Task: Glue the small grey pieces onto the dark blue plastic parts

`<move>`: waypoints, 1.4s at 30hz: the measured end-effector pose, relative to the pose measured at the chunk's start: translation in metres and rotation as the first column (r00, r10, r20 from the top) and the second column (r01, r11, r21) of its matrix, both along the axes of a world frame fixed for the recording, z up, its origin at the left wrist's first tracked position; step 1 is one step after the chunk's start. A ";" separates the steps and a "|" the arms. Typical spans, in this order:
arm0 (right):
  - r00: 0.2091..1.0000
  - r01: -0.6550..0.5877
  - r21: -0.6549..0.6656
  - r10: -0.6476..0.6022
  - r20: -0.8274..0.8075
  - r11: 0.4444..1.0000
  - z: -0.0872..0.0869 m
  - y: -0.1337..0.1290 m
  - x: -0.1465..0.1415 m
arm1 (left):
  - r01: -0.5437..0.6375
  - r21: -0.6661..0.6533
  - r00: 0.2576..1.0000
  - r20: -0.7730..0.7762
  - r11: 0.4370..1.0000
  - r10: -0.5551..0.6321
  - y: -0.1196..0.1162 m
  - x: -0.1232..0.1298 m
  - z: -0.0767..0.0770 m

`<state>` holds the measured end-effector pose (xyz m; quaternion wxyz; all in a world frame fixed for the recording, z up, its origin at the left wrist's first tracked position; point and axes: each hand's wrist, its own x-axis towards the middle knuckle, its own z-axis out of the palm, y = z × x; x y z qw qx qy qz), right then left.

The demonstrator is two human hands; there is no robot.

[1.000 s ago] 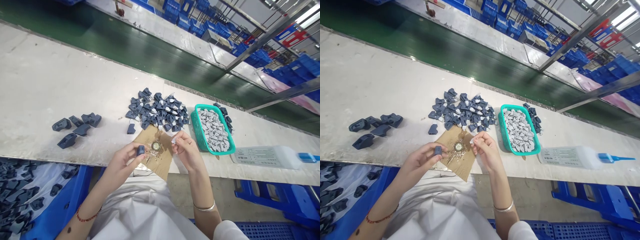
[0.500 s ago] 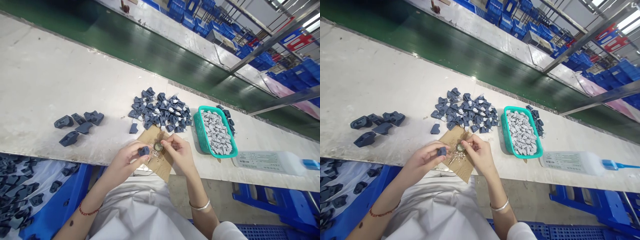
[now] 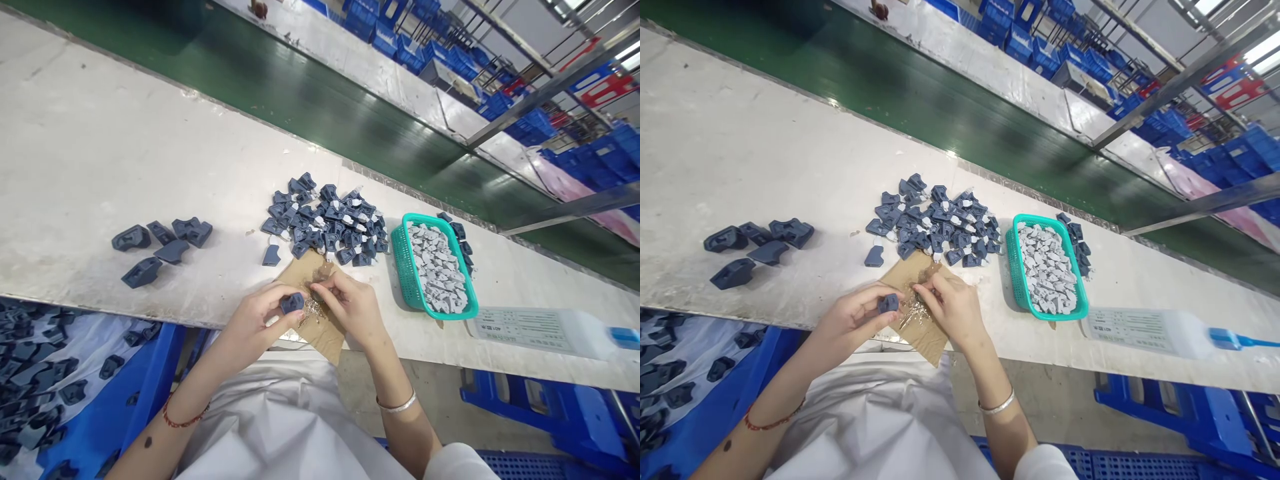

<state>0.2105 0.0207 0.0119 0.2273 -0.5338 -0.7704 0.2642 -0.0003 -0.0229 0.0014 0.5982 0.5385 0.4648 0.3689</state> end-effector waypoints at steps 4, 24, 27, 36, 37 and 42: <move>1.000 0.002 0.024 -0.002 0.005 1.000 -0.001 -0.001 0.002 | 0.003 0.033 1.000 -0.016 0.999 -0.002 0.000 0.000 -0.001; 0.730 0.110 -0.365 -0.324 -0.601 0.924 0.015 -0.015 -0.033 | 0.125 0.252 0.896 -0.444 0.960 0.000 -0.012 0.014 0.002; 0.732 0.090 -0.361 -0.307 -0.608 0.928 0.013 -0.017 -0.038 | 0.139 0.263 0.882 -0.470 0.955 0.001 -0.012 0.015 0.001; 0.793 0.079 -0.386 -0.293 -0.534 0.919 0.010 -0.019 -0.041 | 0.151 0.332 0.851 -0.523 0.931 0.048 -0.014 0.018 -0.005; 0.803 0.088 -0.385 -0.294 -0.519 0.919 0.010 -0.019 -0.041 | 0.154 0.342 0.845 -0.532 0.927 0.057 -0.014 0.018 -0.005; 0.851 0.103 -0.369 -0.273 -0.449 0.924 0.011 -0.021 -0.042 | 0.167 0.410 0.814 -0.571 0.897 0.110 -0.013 0.019 -0.009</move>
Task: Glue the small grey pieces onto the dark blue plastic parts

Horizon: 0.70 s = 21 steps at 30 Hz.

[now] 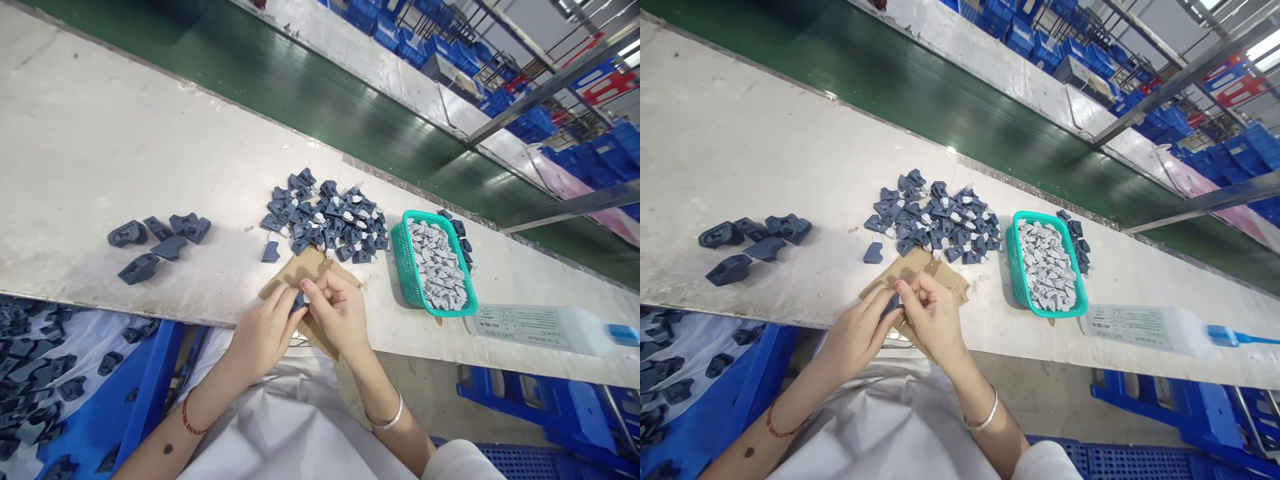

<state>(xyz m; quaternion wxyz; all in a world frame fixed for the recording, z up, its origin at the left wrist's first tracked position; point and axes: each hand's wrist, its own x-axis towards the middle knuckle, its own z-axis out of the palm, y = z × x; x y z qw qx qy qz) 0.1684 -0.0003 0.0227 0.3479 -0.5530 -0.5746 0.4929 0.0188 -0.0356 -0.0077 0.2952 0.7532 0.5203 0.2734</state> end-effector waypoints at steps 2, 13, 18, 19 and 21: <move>1.000 -0.020 -0.016 0.020 0.003 1.000 0.000 0.000 0.000 | 0.017 0.032 1.000 -0.007 0.999 -0.016 0.001 0.000 -0.001; 0.960 -0.183 0.146 0.144 0.242 0.972 0.011 0.003 0.010 | 0.059 -0.075 0.982 0.184 0.995 -0.044 0.002 -0.008 0.010; 0.795 -0.437 0.303 0.206 0.570 0.847 0.012 0.010 0.014 | 0.065 -0.156 0.969 0.244 0.986 -0.026 0.002 -0.010 0.011; 0.769 -0.463 0.310 0.202 0.607 0.830 0.011 0.011 0.014 | 0.070 -0.156 0.969 0.243 0.985 -0.031 0.002 -0.010 0.011; 0.731 -0.492 0.316 0.188 0.656 0.811 0.008 0.011 0.013 | 0.083 -0.151 0.971 0.236 0.985 -0.045 0.002 -0.011 0.011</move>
